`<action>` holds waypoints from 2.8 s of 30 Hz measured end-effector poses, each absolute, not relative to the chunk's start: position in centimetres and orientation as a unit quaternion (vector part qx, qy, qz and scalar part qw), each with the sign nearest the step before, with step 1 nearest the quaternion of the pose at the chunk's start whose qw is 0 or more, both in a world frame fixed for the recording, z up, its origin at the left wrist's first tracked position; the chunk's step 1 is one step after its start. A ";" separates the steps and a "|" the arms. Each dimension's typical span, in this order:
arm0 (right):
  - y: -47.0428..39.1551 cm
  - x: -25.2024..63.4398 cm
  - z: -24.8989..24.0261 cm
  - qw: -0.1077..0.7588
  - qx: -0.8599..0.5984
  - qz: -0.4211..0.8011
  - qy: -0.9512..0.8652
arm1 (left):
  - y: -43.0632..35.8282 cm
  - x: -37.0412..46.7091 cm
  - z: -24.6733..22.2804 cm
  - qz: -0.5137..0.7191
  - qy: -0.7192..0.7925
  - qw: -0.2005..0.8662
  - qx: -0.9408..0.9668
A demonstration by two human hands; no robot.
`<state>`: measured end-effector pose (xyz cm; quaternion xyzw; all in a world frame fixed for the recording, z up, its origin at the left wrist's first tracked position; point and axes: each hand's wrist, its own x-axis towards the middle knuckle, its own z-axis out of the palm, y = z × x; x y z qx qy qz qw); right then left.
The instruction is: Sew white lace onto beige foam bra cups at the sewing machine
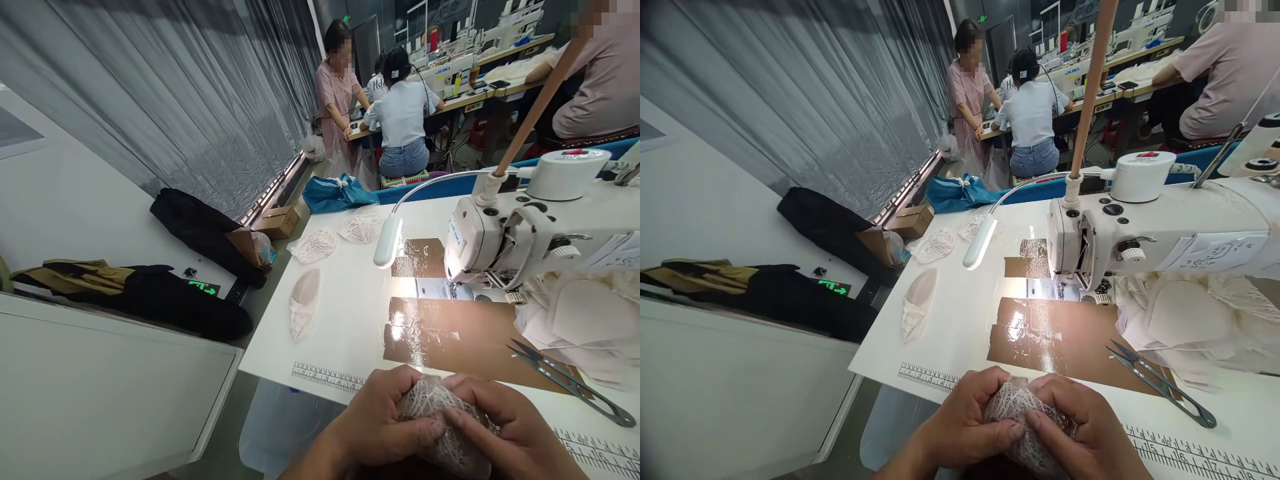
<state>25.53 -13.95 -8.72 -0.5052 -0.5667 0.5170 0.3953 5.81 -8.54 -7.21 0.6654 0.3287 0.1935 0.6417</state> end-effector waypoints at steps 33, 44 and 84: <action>-12.6 27.6 -7.9 0.385 -0.550 0.512 -0.535 | -6.8 8.7 -7.5 0.210 0.309 0.711 0.595; -11.6 28.0 -7.9 0.400 -0.582 0.481 -0.519 | -6.3 11.1 -8.8 0.262 0.327 0.750 0.513; -5.5 32.0 -13.0 0.140 -0.642 -0.147 -0.740 | 3.3 16.1 -12.1 0.201 0.214 0.135 0.946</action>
